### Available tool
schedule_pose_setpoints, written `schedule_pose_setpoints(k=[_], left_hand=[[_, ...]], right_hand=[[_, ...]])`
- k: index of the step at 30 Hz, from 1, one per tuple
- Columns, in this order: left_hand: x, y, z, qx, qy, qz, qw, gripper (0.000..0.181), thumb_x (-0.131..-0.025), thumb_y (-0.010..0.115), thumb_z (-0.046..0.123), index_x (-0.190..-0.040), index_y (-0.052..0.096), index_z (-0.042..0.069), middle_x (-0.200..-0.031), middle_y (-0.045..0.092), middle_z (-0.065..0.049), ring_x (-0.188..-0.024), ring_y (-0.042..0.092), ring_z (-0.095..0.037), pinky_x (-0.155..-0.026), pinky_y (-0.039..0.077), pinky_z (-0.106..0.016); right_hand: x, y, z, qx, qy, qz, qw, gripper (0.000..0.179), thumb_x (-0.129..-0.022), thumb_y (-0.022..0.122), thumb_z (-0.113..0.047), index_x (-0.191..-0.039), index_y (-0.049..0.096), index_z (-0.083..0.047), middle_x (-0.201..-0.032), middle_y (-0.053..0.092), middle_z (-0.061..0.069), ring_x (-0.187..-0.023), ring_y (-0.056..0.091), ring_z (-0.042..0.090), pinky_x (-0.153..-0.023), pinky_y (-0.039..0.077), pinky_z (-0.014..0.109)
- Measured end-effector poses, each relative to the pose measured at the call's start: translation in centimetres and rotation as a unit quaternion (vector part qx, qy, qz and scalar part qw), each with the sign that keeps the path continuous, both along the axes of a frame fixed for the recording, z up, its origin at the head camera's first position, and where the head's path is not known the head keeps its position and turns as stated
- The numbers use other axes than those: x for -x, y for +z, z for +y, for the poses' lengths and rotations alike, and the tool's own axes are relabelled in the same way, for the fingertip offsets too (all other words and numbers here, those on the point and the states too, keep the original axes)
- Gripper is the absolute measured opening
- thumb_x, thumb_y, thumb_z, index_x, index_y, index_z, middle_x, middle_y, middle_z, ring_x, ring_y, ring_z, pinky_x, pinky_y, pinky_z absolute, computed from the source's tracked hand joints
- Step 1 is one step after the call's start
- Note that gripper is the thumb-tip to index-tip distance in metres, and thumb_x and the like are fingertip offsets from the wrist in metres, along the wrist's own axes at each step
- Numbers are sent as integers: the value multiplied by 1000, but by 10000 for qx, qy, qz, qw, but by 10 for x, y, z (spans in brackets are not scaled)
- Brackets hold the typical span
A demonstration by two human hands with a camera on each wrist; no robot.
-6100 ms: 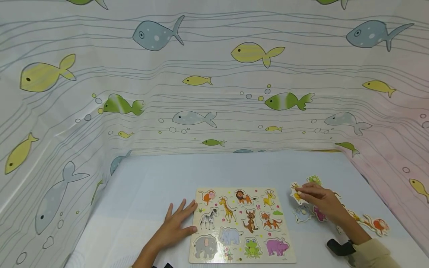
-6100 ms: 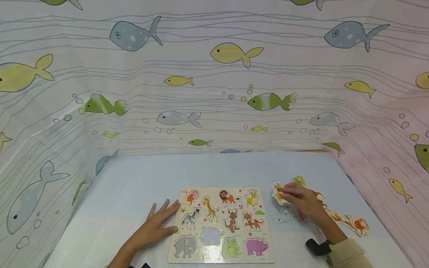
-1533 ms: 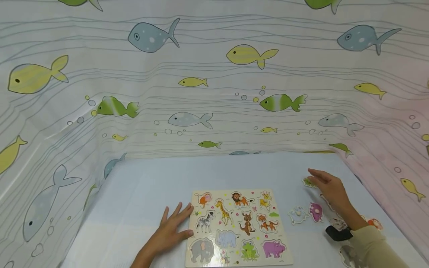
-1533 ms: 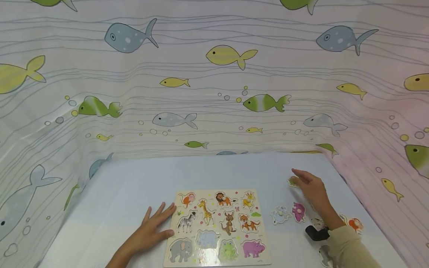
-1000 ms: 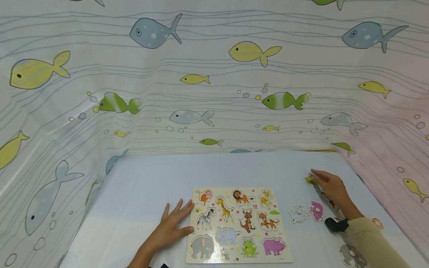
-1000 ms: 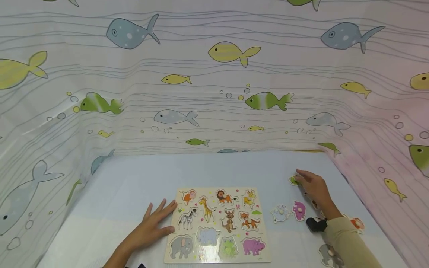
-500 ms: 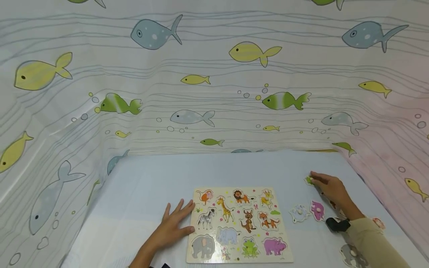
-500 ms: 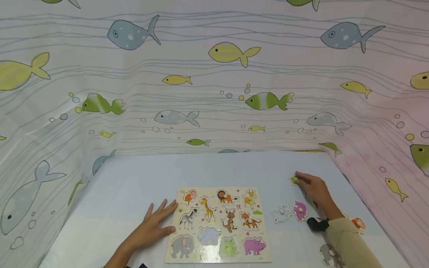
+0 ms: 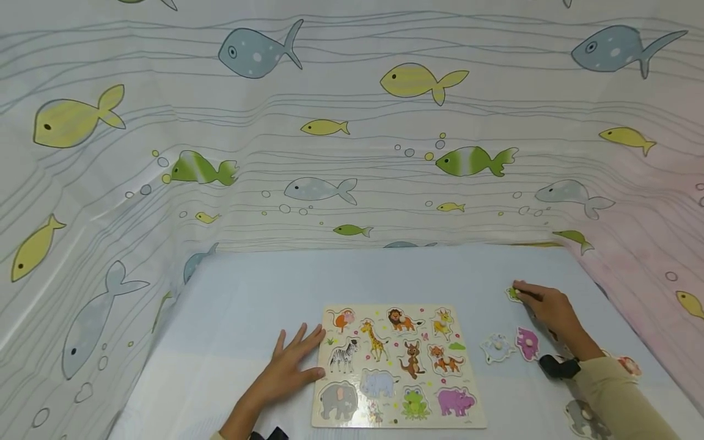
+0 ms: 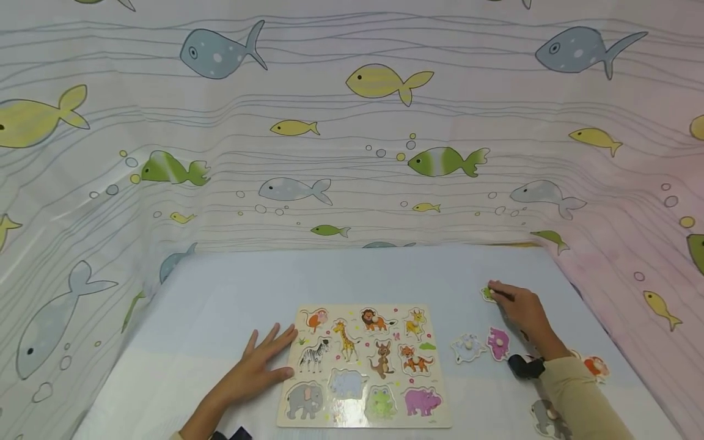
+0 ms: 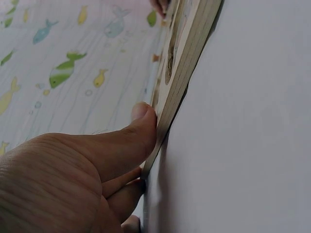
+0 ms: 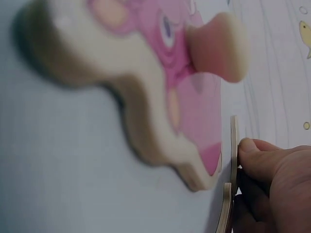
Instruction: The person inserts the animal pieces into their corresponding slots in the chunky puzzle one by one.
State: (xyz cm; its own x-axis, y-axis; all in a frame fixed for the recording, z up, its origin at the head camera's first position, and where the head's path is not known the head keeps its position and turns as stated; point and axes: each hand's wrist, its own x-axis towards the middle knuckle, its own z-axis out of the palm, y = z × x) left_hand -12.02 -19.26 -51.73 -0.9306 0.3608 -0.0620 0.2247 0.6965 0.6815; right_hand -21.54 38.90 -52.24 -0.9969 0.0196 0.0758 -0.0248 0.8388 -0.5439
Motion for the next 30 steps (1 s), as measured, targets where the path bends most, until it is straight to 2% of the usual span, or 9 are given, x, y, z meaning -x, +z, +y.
schedule_pose_setpoints(k=[9,21,25,27,29,30], left_hand=[[0,0,0,-26,52,69,10000,79,-82,77,34,-150,45,11,-159,38,-6,-154,19,-37,-121,-14,-62],[1,-6,0,-49,52,64,10000,80,-81,78,37,-150,45,12,-160,38,-6,-154,19,-37,-121,-15,-61],[0,-7,-2,-60,52,72,9999,80,-81,77,38,-150,46,12,-159,38,-6,-154,19,-37,-121,-16,-62],[0,-6,-2,-61,39,73,9999,80,-81,77,38,-150,46,12,-159,38,-6,-154,18,-37,-121,-16,-62],[0,-5,-1,-62,29,121,9999,79,-82,77,38,-150,45,13,-159,38,-5,-154,19,-37,-121,-15,-62],[1,-4,-1,-64,25,138,9999,79,-82,77,38,-150,45,13,-159,38,-5,-154,19,-37,-121,-15,-62]], right_hand=[[2,0,-2,-23,137,245,9996,37,-101,61,-28,-130,67,-6,-136,60,21,-129,49,52,-99,42,69],[1,3,-5,-110,237,470,9986,31,-99,63,-19,-125,69,-4,-133,63,22,-127,51,52,-98,43,69],[1,4,-10,-194,258,858,9958,28,-97,65,-12,-122,70,-2,-129,65,24,-123,55,52,-96,45,67],[1,5,-11,-238,313,1243,9915,26,-95,66,-8,-120,69,0,-128,66,25,-121,57,50,-94,47,63],[2,8,-12,-206,358,1577,9866,25,-95,66,-8,-119,68,1,-129,65,25,-121,59,46,-100,53,40],[2,9,-12,-138,372,1684,9849,25,-96,66,-9,-119,67,0,-130,65,24,-125,61,35,-100,53,27]])
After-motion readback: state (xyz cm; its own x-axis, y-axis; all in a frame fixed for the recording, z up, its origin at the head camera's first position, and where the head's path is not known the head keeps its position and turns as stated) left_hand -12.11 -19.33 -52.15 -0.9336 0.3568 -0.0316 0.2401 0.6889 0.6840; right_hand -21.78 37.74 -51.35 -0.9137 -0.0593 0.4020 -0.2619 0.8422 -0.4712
